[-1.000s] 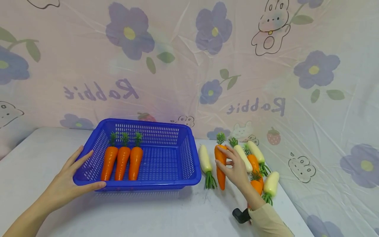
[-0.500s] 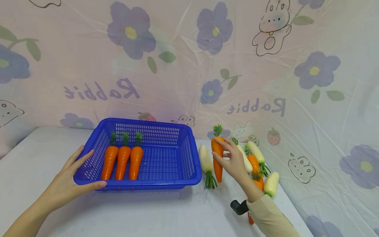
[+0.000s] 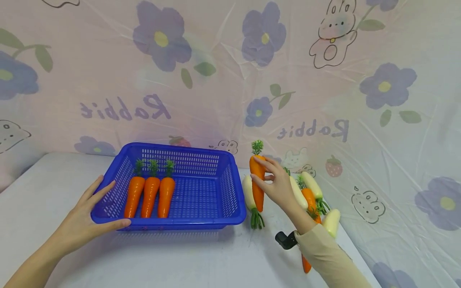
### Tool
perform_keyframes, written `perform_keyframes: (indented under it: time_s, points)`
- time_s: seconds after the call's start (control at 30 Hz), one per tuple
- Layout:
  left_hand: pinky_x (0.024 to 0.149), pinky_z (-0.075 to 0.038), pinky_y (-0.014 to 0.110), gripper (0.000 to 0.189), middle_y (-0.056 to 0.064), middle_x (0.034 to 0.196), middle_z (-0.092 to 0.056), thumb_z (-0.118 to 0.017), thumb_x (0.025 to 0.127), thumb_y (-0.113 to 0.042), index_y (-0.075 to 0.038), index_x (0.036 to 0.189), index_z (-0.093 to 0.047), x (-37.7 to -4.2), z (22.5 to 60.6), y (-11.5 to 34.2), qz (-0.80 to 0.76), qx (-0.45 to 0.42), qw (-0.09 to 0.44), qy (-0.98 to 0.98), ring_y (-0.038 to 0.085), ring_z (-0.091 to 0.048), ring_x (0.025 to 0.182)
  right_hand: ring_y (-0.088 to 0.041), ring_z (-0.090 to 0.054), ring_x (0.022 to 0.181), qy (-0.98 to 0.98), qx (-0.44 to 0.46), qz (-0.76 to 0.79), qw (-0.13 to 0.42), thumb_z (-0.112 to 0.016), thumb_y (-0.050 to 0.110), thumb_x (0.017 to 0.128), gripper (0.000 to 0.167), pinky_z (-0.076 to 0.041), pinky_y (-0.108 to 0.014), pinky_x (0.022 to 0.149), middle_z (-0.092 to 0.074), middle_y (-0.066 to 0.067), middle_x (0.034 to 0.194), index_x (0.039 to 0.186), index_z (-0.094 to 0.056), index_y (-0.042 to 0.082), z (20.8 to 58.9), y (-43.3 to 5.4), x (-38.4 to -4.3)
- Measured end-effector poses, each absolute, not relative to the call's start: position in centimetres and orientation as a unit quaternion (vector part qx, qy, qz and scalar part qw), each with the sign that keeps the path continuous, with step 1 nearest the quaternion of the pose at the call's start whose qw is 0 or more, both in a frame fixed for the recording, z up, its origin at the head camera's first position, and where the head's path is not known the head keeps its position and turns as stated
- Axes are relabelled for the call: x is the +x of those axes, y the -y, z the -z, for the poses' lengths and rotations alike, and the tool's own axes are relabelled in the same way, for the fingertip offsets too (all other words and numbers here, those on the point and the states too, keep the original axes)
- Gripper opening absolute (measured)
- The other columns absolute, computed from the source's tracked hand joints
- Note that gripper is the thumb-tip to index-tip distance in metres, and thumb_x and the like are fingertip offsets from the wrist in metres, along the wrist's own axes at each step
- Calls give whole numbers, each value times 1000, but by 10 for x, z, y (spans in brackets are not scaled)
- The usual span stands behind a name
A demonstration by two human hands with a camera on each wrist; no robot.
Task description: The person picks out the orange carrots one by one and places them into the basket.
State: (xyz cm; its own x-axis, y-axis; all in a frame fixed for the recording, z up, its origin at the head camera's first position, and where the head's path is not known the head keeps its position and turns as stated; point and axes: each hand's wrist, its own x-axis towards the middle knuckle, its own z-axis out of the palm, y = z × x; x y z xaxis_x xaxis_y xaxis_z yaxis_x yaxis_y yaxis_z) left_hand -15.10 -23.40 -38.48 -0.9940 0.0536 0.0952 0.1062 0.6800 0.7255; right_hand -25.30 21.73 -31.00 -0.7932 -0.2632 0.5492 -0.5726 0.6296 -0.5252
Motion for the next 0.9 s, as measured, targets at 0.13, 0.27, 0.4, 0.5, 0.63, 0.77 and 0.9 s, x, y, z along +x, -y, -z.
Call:
perform_keyframes:
  time_s: [0.13,0.27,0.4,0.5,0.63,0.77,0.9]
  points:
    - [84,-20,86,103,10,160,18,-76,79,-41,-19,156,-11,-150,384,234,401,-45,35,914,62,1,137,-34,-61,107,870,259,-361,213,-75,13,83,51,-61,-38,74,-50,-20,138,132,-59,10,303,-209,-256]
    - [85,-19,86,104,10,161,17,-77,78,-41,-18,156,-11,-150,384,233,405,-45,37,913,60,2,138,-33,-62,105,865,271,-362,217,-75,12,83,50,-61,-37,73,-50,-20,138,131,-60,9,298,-202,-258]
    - [85,-19,85,104,10,161,17,-77,78,-42,-19,156,-11,-150,383,232,403,-42,37,914,60,2,137,-32,-63,104,863,280,-358,220,-74,13,84,49,-61,-36,73,-51,-19,137,131,-60,10,292,-194,-261]
    - [85,-19,85,104,10,161,17,-77,78,-42,-19,156,-11,-150,383,232,402,-42,38,914,61,1,137,-31,-64,104,862,285,-360,214,-74,14,84,49,-61,-36,74,-51,-18,138,132,-60,11,287,-185,-262]
    - [85,-19,86,104,10,161,16,-76,78,-42,-18,156,-12,-150,383,233,403,-43,41,913,60,1,137,-31,-65,102,859,291,-367,208,-73,15,85,49,-61,-36,73,-50,-18,139,132,-59,12,280,-173,-264]
    - [85,-20,86,103,10,161,16,-77,78,-42,-19,156,-12,-150,383,232,404,-44,41,913,60,1,138,-31,-65,102,854,299,-372,206,-74,14,85,49,-61,-36,74,-50,-18,139,132,-60,11,275,-163,-266]
    - [84,-21,85,104,9,161,16,-77,78,-42,-20,156,-12,-150,383,231,401,-42,41,914,60,0,137,-32,-64,103,853,304,-373,201,-73,14,85,49,-61,-37,75,-50,-18,139,132,-59,11,274,-154,-269]
